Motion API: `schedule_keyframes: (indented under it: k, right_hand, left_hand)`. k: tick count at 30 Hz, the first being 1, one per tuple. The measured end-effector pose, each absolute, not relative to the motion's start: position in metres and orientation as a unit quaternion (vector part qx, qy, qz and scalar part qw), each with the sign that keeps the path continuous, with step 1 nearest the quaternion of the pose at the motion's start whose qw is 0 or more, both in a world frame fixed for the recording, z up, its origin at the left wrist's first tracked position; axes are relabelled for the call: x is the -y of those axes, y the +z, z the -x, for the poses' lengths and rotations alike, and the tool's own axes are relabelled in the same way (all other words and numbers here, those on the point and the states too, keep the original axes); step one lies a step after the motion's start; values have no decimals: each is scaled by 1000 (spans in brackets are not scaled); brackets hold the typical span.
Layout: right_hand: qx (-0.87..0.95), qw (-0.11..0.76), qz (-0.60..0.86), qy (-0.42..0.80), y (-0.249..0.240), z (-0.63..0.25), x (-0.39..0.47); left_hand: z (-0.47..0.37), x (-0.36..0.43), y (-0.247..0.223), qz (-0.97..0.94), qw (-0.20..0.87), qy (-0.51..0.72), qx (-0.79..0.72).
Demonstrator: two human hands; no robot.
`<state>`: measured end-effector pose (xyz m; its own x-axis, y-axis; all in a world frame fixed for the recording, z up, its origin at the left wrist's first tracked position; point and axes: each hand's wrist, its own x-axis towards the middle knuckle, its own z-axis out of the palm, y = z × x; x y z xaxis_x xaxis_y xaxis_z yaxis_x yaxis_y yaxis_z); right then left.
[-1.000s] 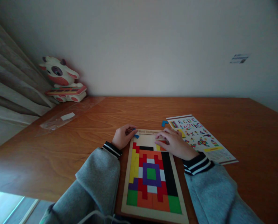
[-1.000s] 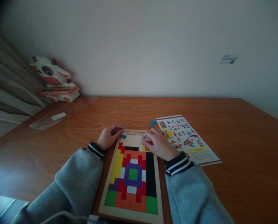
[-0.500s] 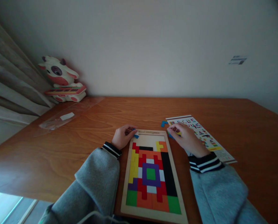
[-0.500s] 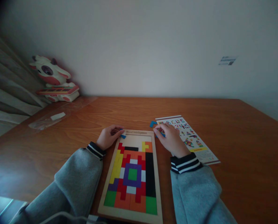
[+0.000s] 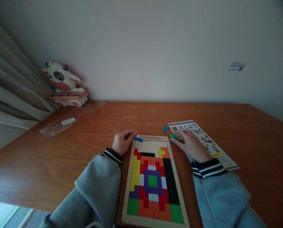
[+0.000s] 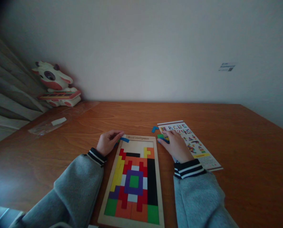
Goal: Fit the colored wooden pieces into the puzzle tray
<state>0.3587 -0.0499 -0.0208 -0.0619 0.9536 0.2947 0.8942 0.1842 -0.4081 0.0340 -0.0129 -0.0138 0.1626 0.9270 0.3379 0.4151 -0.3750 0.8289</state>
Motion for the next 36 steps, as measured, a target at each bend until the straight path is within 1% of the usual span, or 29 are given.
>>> schedule_keyframes:
  k: [6,9,13,15,19,21,28,33,36]
  right_hand:
    - [683,293,657,126,-29,-360,46]
    - [650,326,669,156,-23,-359,48]
    - [629,347,674,174,-6,-356,52]
    - [623,372,659,196,1,-351,54]
    - [600,443,603,284,6,-334,56]
    - [595,459,577,321,5,-326,57]
    - [606,465,527,372,-3,-309,59]
    - [590,483,516,390,-4,-307,59]
    - [595,470,524,388,-1,-303,61]
  left_hand:
    - [-34,11,-19,-691,329,437,-471]
    - [-35,10,-20,-687,343,438,-467]
    - [-36,12,-16,-687,364,425,-464]
    - [-37,14,-14,-688,368,419,-465]
    - [-36,14,-13,-698,356,409,-467]
    - [-36,14,-13,-702,350,409,-467]
    - [-36,15,-14,-701,350,410,-467]
    - [-38,12,-16,-659,396,442,-463]
    - [-38,12,-16,-648,404,449,-463]
